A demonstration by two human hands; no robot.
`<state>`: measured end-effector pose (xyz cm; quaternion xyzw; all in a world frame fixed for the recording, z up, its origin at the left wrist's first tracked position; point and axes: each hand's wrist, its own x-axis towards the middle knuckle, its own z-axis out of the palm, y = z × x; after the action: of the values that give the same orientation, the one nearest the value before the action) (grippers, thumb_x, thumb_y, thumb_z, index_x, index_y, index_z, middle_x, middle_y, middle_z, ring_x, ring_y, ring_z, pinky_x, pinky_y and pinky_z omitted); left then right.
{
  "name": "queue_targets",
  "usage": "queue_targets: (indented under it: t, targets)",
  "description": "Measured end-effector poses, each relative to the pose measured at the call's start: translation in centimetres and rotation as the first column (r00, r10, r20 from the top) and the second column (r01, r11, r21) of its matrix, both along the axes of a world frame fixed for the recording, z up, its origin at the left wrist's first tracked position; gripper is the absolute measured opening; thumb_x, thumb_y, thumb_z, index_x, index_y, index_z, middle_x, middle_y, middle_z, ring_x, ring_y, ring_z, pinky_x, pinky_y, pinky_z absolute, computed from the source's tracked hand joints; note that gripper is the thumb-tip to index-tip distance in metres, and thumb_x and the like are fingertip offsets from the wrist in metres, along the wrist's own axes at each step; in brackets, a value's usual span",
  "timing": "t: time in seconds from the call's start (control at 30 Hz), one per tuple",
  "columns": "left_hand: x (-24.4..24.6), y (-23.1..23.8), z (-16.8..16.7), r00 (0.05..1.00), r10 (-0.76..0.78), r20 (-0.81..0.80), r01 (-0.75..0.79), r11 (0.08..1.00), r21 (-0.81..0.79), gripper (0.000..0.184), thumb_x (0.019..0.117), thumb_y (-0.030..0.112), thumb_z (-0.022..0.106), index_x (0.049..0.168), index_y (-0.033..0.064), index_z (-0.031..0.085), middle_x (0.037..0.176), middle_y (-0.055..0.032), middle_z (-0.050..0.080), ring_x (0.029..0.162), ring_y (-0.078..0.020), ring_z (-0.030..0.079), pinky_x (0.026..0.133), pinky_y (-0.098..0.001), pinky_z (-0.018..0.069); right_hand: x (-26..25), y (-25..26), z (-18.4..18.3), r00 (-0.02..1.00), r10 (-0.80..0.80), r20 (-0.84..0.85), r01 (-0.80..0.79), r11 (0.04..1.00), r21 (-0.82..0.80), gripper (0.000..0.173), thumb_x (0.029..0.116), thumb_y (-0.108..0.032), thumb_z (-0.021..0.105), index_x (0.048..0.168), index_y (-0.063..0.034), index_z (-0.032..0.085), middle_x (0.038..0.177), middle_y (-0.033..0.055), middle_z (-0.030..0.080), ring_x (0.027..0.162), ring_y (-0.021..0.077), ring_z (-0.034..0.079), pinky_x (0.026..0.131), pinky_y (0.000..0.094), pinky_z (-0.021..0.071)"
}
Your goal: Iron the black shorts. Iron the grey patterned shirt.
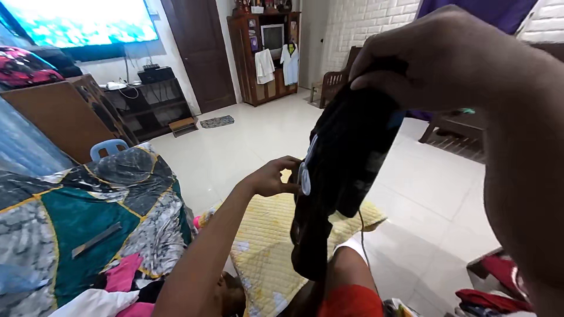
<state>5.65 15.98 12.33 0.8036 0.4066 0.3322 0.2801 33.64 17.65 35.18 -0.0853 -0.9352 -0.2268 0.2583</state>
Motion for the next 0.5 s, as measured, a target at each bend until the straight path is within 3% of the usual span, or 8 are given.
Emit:
queue_targets:
  t: [0.07, 0.13, 0.2, 0.27, 0.3, 0.37, 0.43, 0.5]
  targets:
    - [-0.5, -0.5, 0.2, 0.998, 0.058, -0.016, -0.058, 0.998, -0.011, 0.056, 0.0825, 0.028, 0.086, 0.131, 0.0129, 0.062, 0.138, -0.0029, 0.060, 0.124, -0.0145, 0.059, 0.095, -0.0416, 0.0546, 0.2, 0.3, 0.2, 1.000, -0.014, 0.004, 0.014, 1.000, 0.005, 0.026, 0.1025, -0.036, 0.052, 0.097, -0.0146, 0.066, 0.077, -0.0023, 0.062, 0.069, 0.0092, 0.061, 0.061, 0.0360, 0.0500]
    - [-0.6, -0.5, 0.0, 0.991, 0.107, 0.081, -0.112, 0.992, 0.060, 0.078, 0.0784, 0.027, 0.088, 0.145, 0.0164, 0.050, 0.149, -0.0031, 0.054, 0.132, -0.0197, 0.056, 0.091, -0.0461, 0.0569, 0.2, 0.5, 0.0, 1.000, -0.016, 0.017, 0.016, 1.000, -0.007, 0.026, 0.1029, -0.036, 0.052, 0.097, -0.0150, 0.066, 0.077, -0.0024, 0.062, 0.069, 0.0095, 0.061, 0.060, 0.0363, 0.0501]
    - [-0.2, -0.4, 0.2, 0.980, 0.074, 0.185, -0.106, 0.980, 0.170, 0.100, 0.0732, 0.025, 0.088, 0.158, 0.0193, 0.035, 0.161, -0.0007, 0.041, 0.141, -0.0209, 0.048, 0.090, -0.0484, 0.0575, -0.1, 0.6, -0.6, 0.999, -0.010, 0.032, 0.010, 1.000, -0.011, 0.026, 0.1035, -0.036, 0.052, 0.096, -0.0159, 0.066, 0.078, -0.0026, 0.063, 0.070, 0.0102, 0.063, 0.061, 0.0368, 0.0514]
    - [1.1, -0.4, 0.7, 0.973, -0.005, 0.233, -0.064, 0.956, 0.286, 0.108, 0.0704, 0.024, 0.088, 0.161, 0.0159, 0.029, 0.164, -0.0024, 0.038, 0.144, -0.0193, 0.044, 0.093, -0.0463, 0.0563, -0.9, 0.3, -1.4, 0.999, 0.021, 0.037, -0.021, 1.000, -0.005, 0.025, 0.1035, -0.033, 0.052, 0.096, -0.0140, 0.066, 0.078, 0.0001, 0.064, 0.071, 0.0149, 0.064, 0.062, 0.0409, 0.0515]
    - [1.9, -0.6, 1.0, 0.970, -0.044, 0.240, -0.040, 0.941, 0.336, 0.106, 0.0694, 0.022, 0.088, 0.159, 0.0123, 0.032, 0.160, -0.0044, 0.043, 0.142, -0.0177, 0.046, 0.097, -0.0447, 0.0549, -1.4, 0.0, -1.9, 0.998, 0.041, 0.039, -0.041, 0.999, 0.002, 0.026, 0.1038, -0.033, 0.052, 0.097, -0.0128, 0.067, 0.080, 0.0024, 0.065, 0.073, 0.0184, 0.065, 0.063, 0.0442, 0.0520]
    - [3.4, -0.8, 1.5, 0.960, -0.111, 0.256, 0.005, 0.924, 0.383, 0.085, 0.0670, 0.014, 0.089, 0.142, 0.0060, 0.051, 0.135, -0.0056, 0.062, 0.125, -0.0127, 0.060, 0.102, -0.0401, 0.0538, -2.1, -0.7, -2.7, 0.996, 0.075, 0.055, -0.077, 0.997, 0.025, 0.026, 0.1046, -0.033, 0.052, 0.100, -0.0129, 0.068, 0.084, 0.0034, 0.067, 0.078, 0.0212, 0.068, 0.067, 0.0476, 0.0548]
    - [3.7, -0.7, 1.7, 0.967, -0.159, 0.198, 0.065, 0.908, 0.413, 0.064, 0.0675, 0.008, 0.089, 0.125, 0.0015, 0.063, 0.112, -0.0044, 0.072, 0.106, -0.0088, 0.069, 0.096, -0.0347, 0.0577, -2.6, -1.2, -3.2, 0.990, 0.102, 0.093, -0.107, 0.993, 0.052, 0.026, 0.1058, -0.033, 0.050, 0.100, -0.0145, 0.068, 0.084, 0.0013, 0.067, 0.077, 0.0193, 0.068, 0.065, 0.0453, 0.0547]
    - [2.6, -0.9, 1.4, 0.987, -0.135, 0.086, 0.091, 0.913, 0.398, 0.053, 0.0701, 0.010, 0.090, 0.118, 0.0027, 0.067, 0.102, -0.0021, 0.075, 0.096, -0.0065, 0.072, 0.090, -0.0322, 0.0619, -2.7, -1.4, -3.5, 0.985, 0.096, 0.143, -0.109, 0.991, 0.082, 0.028, 0.1066, -0.034, 0.049, 0.098, -0.0142, 0.067, 0.081, 0.0015, 0.066, 0.073, 0.0200, 0.068, 0.061, 0.0448, 0.0533]
